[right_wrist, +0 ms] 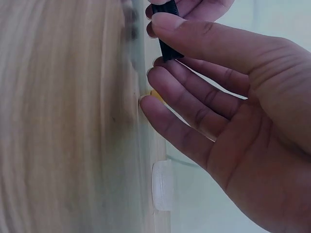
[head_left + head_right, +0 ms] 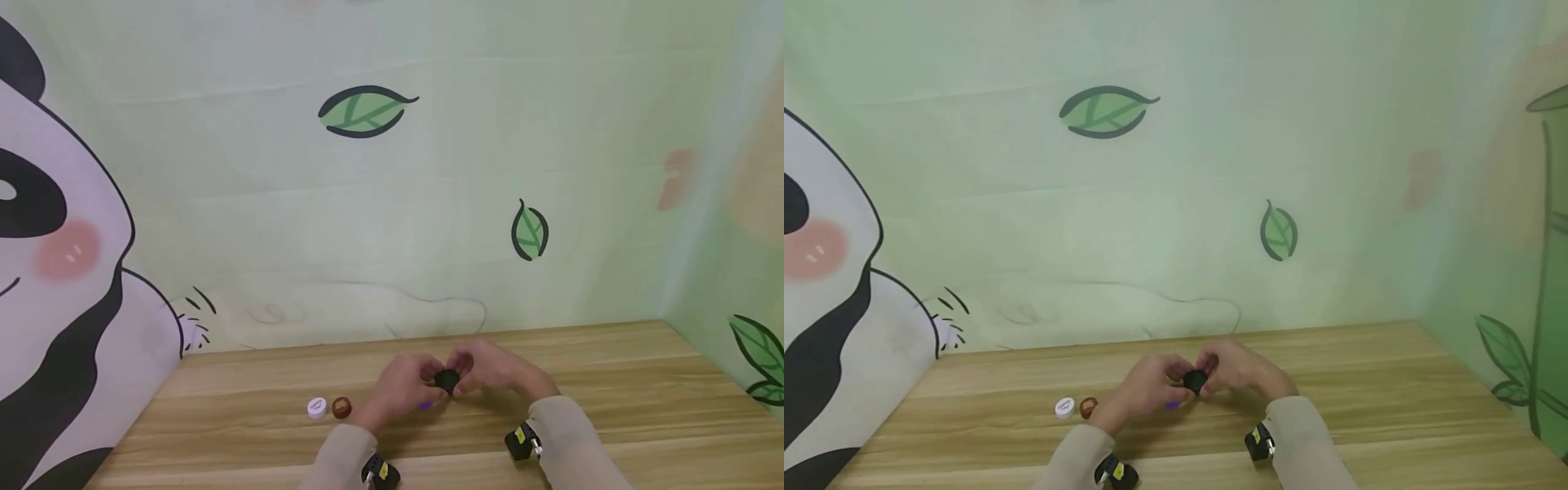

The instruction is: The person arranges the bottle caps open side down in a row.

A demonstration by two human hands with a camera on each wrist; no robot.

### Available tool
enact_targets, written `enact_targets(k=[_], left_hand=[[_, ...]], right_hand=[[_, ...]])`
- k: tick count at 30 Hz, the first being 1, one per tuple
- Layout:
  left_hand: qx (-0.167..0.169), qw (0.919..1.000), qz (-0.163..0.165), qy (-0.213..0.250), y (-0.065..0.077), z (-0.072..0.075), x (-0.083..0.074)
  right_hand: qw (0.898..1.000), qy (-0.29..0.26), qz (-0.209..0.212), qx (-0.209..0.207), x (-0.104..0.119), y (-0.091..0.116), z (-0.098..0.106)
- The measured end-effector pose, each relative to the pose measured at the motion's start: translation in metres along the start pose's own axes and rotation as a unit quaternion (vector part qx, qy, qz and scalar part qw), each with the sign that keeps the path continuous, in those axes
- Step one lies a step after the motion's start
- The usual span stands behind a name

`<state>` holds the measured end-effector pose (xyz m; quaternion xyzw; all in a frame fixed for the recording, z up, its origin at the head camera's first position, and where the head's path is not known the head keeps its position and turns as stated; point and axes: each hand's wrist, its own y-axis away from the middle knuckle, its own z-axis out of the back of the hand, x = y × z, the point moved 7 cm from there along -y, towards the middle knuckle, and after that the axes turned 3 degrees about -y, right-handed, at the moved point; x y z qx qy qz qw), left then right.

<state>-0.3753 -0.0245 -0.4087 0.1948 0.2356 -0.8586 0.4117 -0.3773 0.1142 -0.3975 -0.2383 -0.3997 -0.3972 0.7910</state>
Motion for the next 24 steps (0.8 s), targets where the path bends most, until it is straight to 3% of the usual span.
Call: enact_targets(k=[24], left_hand=[[0.022, 0.9994, 0.001, -0.025, 0.0018, -0.0035, -0.0072]], right_hand=[[0.998, 0.046, -0.043, 0.009, -0.0084, 0.0011, -0.0039]])
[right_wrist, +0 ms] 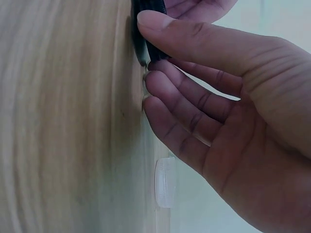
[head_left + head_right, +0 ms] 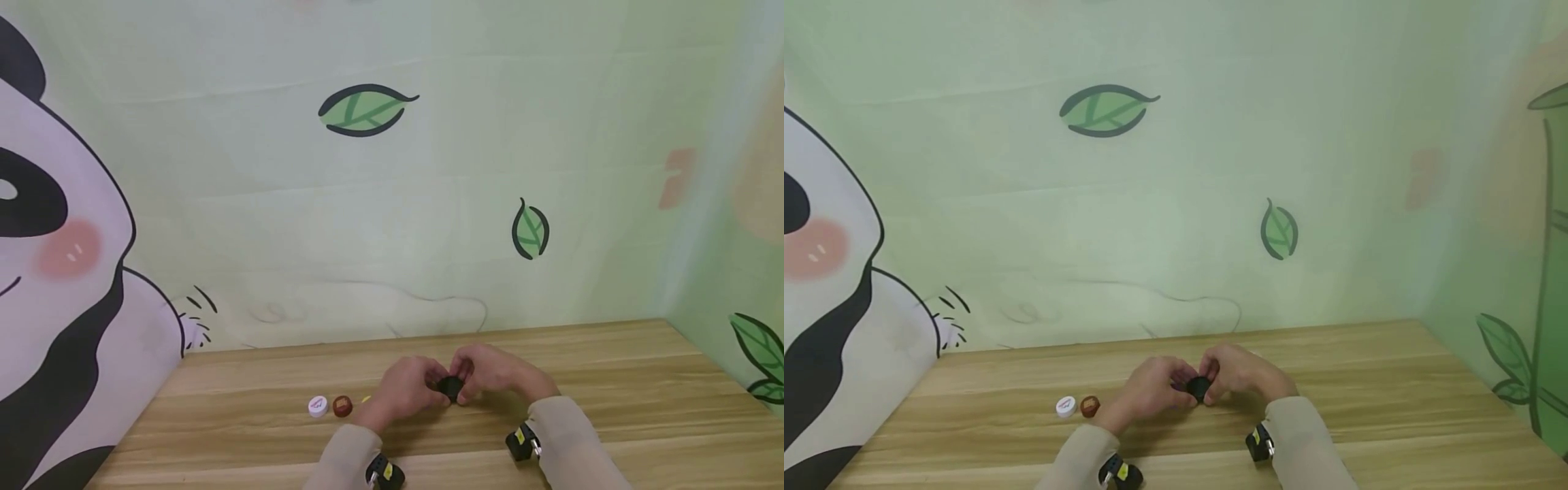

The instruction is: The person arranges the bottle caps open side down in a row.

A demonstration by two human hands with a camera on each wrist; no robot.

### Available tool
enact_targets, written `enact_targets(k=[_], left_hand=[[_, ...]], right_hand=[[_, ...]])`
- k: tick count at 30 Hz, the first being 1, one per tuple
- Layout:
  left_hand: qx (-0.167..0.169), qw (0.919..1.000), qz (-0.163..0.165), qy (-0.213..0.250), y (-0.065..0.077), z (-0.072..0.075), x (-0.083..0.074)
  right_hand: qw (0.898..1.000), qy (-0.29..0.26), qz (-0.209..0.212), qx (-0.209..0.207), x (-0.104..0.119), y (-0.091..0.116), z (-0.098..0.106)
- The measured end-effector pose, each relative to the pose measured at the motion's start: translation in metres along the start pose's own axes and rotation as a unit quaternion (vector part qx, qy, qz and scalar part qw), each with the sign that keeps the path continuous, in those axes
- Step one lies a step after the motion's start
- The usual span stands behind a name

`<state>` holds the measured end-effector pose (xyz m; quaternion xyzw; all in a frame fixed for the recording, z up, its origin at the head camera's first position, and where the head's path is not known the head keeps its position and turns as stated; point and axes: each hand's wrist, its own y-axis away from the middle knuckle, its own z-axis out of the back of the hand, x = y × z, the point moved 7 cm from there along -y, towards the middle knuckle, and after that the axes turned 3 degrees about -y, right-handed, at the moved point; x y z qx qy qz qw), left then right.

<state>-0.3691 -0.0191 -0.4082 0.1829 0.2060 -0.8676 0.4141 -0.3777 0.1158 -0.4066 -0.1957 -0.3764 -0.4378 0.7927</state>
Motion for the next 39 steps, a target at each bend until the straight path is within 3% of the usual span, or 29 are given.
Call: enact_targets(k=[15, 28, 34, 39], left_hand=[[-0.001, 0.9998, -0.012, -0.016, 0.001, 0.000, -0.002], [0.014, 0.9999, 0.005, -0.002, 0.000, 0.001, 0.002], [-0.007, 0.9997, 0.023, 0.004, -0.003, 0.007, 0.004], [-0.034, 0.9990, 0.029, 0.002, -0.006, 0.010, 0.003]], right_hand=[[1.000, 0.010, -0.003, 0.001, 0.001, 0.001, -0.003], [1.000, -0.006, 0.008, 0.018, 0.005, 0.003, 0.001], [1.000, -0.011, 0.008, -0.007, 0.005, 0.005, 0.009], [0.997, 0.000, 0.031, -0.068, 0.008, 0.004, 0.020]])
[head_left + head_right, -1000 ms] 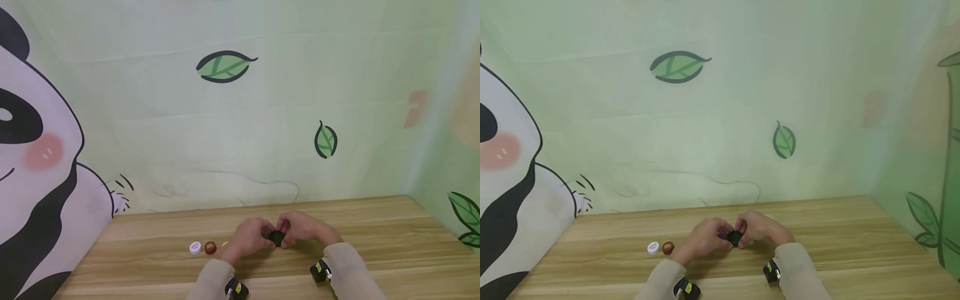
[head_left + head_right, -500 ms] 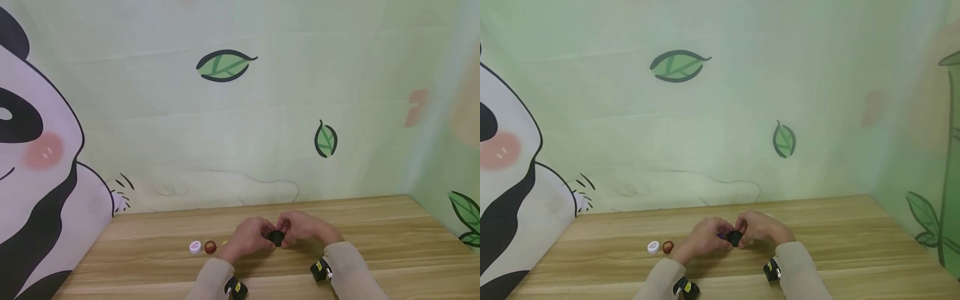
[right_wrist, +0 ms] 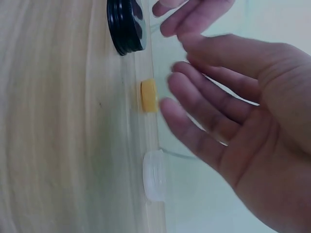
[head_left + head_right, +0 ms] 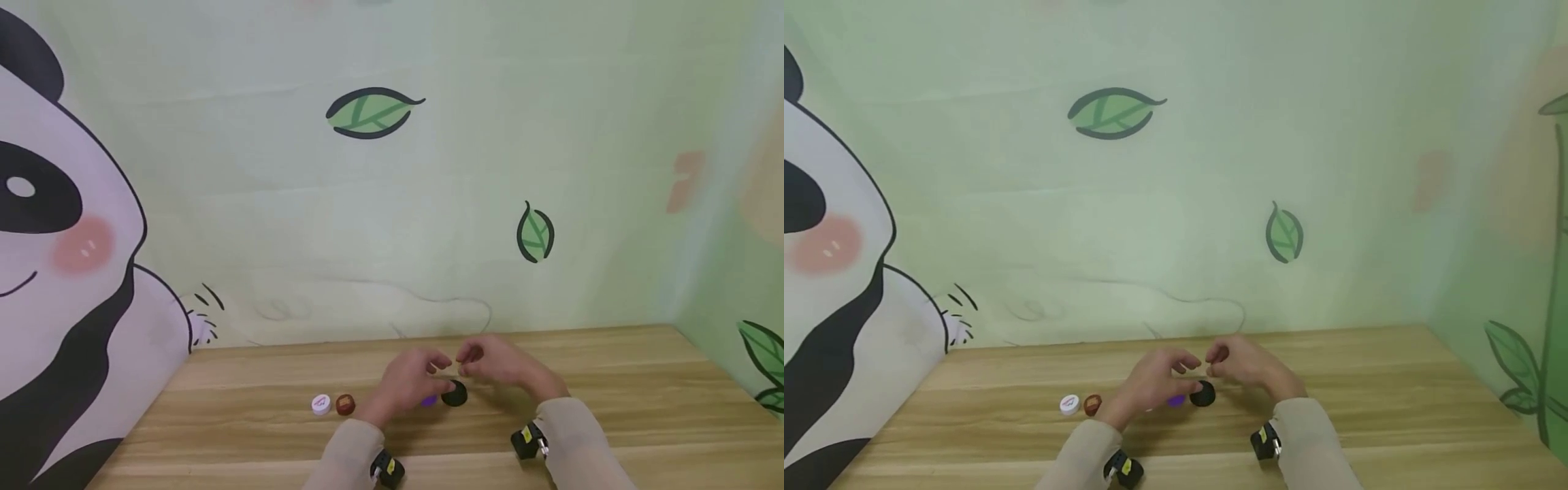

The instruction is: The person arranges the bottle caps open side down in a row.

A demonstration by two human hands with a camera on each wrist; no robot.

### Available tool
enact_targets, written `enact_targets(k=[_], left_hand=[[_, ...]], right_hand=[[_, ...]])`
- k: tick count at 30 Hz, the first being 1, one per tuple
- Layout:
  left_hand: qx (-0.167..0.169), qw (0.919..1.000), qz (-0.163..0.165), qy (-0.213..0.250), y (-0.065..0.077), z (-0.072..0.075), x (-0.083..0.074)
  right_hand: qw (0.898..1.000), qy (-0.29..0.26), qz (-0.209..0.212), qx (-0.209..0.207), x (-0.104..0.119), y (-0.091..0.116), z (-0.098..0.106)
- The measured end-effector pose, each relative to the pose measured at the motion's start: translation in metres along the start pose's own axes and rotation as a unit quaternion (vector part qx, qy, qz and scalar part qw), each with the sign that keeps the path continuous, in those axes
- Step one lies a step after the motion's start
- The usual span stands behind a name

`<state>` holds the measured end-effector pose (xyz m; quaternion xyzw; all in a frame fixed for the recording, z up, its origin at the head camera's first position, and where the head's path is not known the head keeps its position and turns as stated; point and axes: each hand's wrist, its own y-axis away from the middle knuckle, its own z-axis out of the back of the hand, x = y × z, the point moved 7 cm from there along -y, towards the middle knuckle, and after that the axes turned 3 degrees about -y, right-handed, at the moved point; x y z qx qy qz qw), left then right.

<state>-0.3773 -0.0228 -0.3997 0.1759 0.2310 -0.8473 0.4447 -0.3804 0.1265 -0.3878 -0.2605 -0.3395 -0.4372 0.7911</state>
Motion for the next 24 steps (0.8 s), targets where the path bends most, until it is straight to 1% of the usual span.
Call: enact_targets(k=[3, 6, 8, 11, 16, 24], left_hand=[[-0.017, 0.9999, 0.003, -0.001, -0.003, 0.000, -0.002], [-0.028, 0.9995, 0.014, 0.000, -0.006, -0.001, -0.002], [-0.034, 0.9992, 0.021, 0.002, -0.008, -0.002, -0.002], [-0.049, 0.9984, 0.025, 0.004, -0.013, -0.003, -0.003], [-0.068, 0.9970, 0.035, 0.013, -0.022, -0.004, -0.007], [-0.072, 0.9961, 0.046, 0.021, -0.035, -0.010, -0.016]], right_hand=[[0.998, 0.021, -0.011, -0.050, -0.003, -0.002, 0.009], [0.995, 0.037, -0.019, -0.085, -0.006, -0.002, 0.016], [0.994, 0.050, -0.021, -0.100, -0.008, -0.002, 0.019], [0.992, 0.060, -0.022, -0.109, -0.010, -0.003, 0.020], [0.991, 0.072, -0.025, -0.112, -0.014, -0.003, 0.021], [0.990, 0.076, -0.023, -0.115, -0.022, -0.001, 0.026]])
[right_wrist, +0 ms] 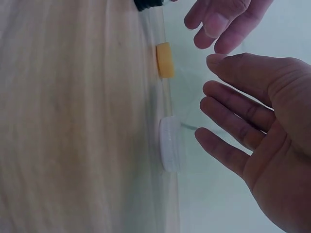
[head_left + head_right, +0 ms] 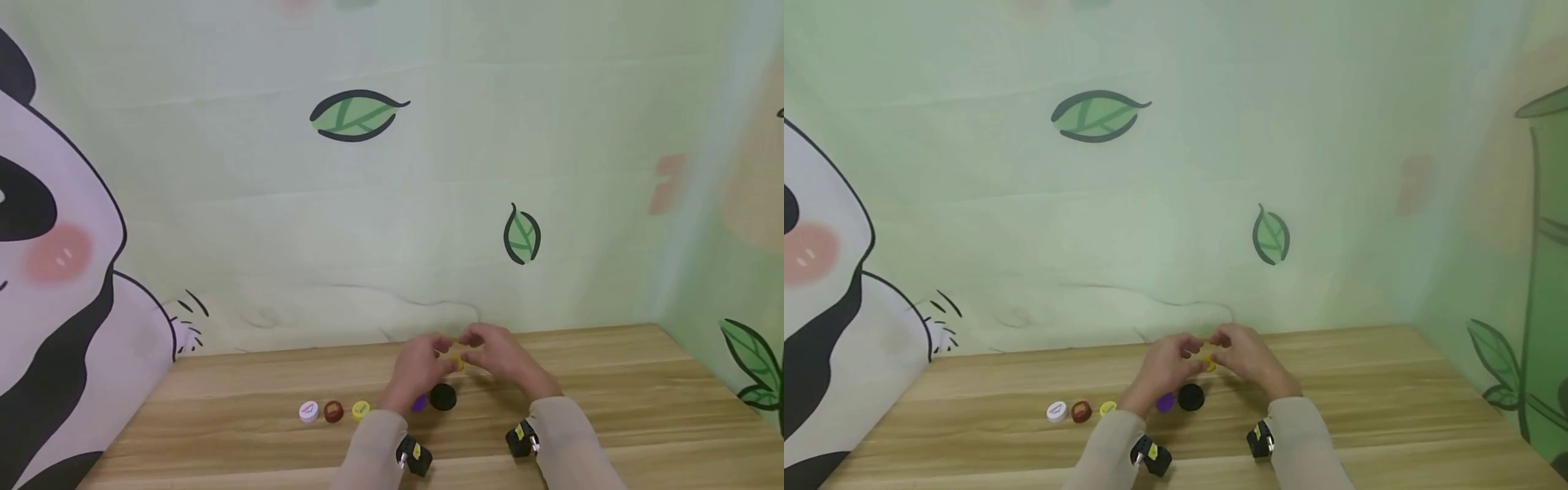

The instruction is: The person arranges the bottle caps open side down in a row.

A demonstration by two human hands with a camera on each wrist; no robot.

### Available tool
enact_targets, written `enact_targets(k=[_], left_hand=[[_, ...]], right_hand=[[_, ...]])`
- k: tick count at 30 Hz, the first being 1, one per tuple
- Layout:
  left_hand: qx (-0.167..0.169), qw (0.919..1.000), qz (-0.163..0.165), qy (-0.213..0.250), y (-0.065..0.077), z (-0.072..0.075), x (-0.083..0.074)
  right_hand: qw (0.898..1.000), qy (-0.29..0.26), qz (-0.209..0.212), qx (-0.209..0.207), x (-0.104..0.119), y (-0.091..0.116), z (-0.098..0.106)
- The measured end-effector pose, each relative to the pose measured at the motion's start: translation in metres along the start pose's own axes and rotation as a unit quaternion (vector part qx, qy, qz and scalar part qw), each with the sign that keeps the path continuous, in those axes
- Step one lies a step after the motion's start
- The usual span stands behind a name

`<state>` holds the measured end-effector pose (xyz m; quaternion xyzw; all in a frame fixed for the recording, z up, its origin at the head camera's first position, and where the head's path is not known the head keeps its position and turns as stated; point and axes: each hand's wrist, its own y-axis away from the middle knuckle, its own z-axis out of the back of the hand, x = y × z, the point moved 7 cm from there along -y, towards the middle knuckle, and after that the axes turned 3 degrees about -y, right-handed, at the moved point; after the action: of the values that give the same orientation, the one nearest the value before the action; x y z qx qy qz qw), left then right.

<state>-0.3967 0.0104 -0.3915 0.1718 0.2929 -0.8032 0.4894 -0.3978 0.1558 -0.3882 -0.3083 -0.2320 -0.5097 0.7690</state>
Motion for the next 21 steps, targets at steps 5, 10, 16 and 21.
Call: enact_targets(k=[5, 10, 16, 21], left_hand=[[0.005, 1.0000, 0.000, 0.002, -0.002, -0.003, 0.000], [0.007, 1.0000, -0.004, 0.002, -0.003, -0.006, 0.002], [0.018, 0.9998, -0.002, -0.003, -0.006, -0.010, 0.004], [0.029, 0.9995, 0.003, -0.012, -0.006, -0.015, 0.006]], right_hand=[[1.000, -0.005, -0.007, 0.003, -0.005, -0.001, -0.003], [1.000, -0.002, -0.005, 0.002, -0.009, -0.001, -0.005], [1.000, 0.001, -0.001, -0.004, -0.012, -0.001, -0.006], [1.000, -0.002, -0.005, 0.004, -0.015, -0.001, -0.009]])
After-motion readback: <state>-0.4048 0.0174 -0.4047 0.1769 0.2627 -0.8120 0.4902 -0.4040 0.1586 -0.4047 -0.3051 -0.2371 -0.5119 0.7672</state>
